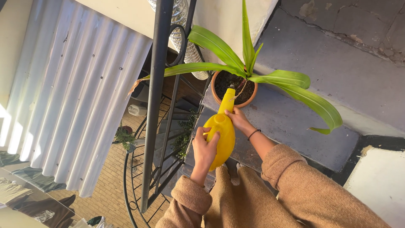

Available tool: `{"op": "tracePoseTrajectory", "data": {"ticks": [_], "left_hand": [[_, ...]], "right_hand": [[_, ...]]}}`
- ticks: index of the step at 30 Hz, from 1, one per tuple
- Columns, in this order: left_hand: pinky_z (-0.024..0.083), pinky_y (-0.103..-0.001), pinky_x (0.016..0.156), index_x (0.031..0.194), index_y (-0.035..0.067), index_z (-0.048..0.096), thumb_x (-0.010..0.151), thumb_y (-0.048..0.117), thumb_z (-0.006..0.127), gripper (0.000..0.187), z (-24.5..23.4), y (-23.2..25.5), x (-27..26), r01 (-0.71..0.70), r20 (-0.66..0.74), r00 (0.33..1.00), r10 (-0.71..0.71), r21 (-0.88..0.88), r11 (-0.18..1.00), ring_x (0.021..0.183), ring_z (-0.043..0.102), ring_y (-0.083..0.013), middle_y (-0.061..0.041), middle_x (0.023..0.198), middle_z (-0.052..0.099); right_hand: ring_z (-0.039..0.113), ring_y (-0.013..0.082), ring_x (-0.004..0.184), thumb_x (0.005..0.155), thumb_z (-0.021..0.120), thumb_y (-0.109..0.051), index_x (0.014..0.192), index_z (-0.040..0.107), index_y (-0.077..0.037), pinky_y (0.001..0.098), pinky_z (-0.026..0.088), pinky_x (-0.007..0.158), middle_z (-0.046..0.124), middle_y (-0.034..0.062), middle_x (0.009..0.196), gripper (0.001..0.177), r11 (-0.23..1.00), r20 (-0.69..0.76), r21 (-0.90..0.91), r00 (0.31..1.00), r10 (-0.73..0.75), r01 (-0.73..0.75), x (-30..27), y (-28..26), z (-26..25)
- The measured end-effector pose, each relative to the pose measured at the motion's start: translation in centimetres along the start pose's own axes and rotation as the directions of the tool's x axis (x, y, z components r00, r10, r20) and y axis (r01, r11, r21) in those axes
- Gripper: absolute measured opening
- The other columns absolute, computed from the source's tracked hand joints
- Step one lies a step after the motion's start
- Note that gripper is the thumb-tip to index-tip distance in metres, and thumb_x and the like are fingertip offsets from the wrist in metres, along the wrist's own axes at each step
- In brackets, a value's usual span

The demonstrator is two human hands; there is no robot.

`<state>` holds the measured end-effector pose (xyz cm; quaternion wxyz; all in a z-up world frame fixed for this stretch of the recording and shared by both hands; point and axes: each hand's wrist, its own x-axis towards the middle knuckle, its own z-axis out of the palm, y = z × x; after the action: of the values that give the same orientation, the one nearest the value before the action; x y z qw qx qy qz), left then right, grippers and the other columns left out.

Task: The person waters several potted plants and planters across a balcony area using a yellow watering can, including plants on a spiral staircase and others lined up along a wall. The person refills the watering can from a faucet at a laundry sink before continuing to water a final row of plants.

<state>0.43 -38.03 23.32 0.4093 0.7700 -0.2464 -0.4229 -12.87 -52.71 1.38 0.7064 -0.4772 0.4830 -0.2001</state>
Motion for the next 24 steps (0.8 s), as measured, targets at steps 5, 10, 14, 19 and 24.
{"op": "tracePoseTrajectory", "data": {"ticks": [5, 10, 14, 19, 24], "left_hand": [[0.051, -0.032, 0.046, 0.105, 0.000, 0.060, 0.087, 0.024, 0.073, 0.033, -0.6, -0.7, 0.8, -0.073, -0.031, 0.997, 0.074, 0.016, 0.997, 0.051, 0.068, -0.0179, -0.017, 0.068, 0.073], [0.055, -0.032, 0.052, 0.106, 0.001, 0.061, 0.088, 0.024, 0.073, 0.032, -1.5, -0.3, 0.9, -0.095, -0.038, 0.994, 0.098, 0.064, 0.993, 0.058, 0.073, -0.0185, -0.017, 0.073, 0.075], [0.054, -0.034, 0.050, 0.105, 0.001, 0.061, 0.088, 0.026, 0.072, 0.032, -1.9, 0.1, 1.5, -0.083, -0.033, 0.996, 0.086, 0.086, 0.993, 0.056, 0.072, -0.0200, -0.016, 0.070, 0.073], [0.052, -0.035, 0.048, 0.104, 0.001, 0.063, 0.088, 0.027, 0.073, 0.032, -1.8, 0.7, 2.0, -0.088, -0.029, 0.995, 0.093, 0.134, 0.987, 0.052, 0.070, -0.0213, -0.017, 0.065, 0.071], [0.052, -0.035, 0.048, 0.105, 0.001, 0.062, 0.088, 0.029, 0.073, 0.034, -1.5, 0.4, 1.6, -0.085, -0.017, 0.996, 0.088, 0.158, 0.984, 0.053, 0.071, -0.0211, -0.017, 0.065, 0.071]], "right_hand": [[0.068, 0.0178, 0.107, 0.102, 0.059, -0.026, 0.131, 0.058, -0.003, 0.0339, 0.056, 0.091, 0.070, 0.0090, 0.121, 0.038, 0.998, 0.009, 0.015, 0.998, 0.061, -0.061, -0.3, -2.0, 1.2], [0.068, 0.0202, 0.104, 0.102, 0.057, -0.030, 0.133, 0.057, -0.003, 0.0355, 0.055, 0.088, 0.070, 0.0096, 0.120, 0.041, 0.985, -0.019, -0.051, 0.986, 0.166, -0.166, -0.4, -2.6, 2.4], [0.069, 0.0174, 0.106, 0.102, 0.058, -0.029, 0.131, 0.059, -0.002, 0.0332, 0.055, 0.090, 0.071, 0.0086, 0.120, 0.040, 0.992, -0.006, -0.051, 0.993, 0.119, -0.120, 0.5, -1.7, 2.8], [0.069, 0.0175, 0.104, 0.102, 0.059, -0.027, 0.130, 0.059, -0.002, 0.0335, 0.055, 0.090, 0.071, 0.0088, 0.119, 0.038, 0.995, -0.020, 0.003, 0.995, 0.096, -0.096, 1.9, 0.6, 2.8], [0.069, 0.0178, 0.103, 0.103, 0.058, -0.027, 0.128, 0.061, -0.001, 0.0350, 0.056, 0.089, 0.071, 0.0090, 0.117, 0.037, 0.994, 0.012, 0.064, 0.996, 0.088, -0.089, 1.8, 2.3, 2.8]]}}
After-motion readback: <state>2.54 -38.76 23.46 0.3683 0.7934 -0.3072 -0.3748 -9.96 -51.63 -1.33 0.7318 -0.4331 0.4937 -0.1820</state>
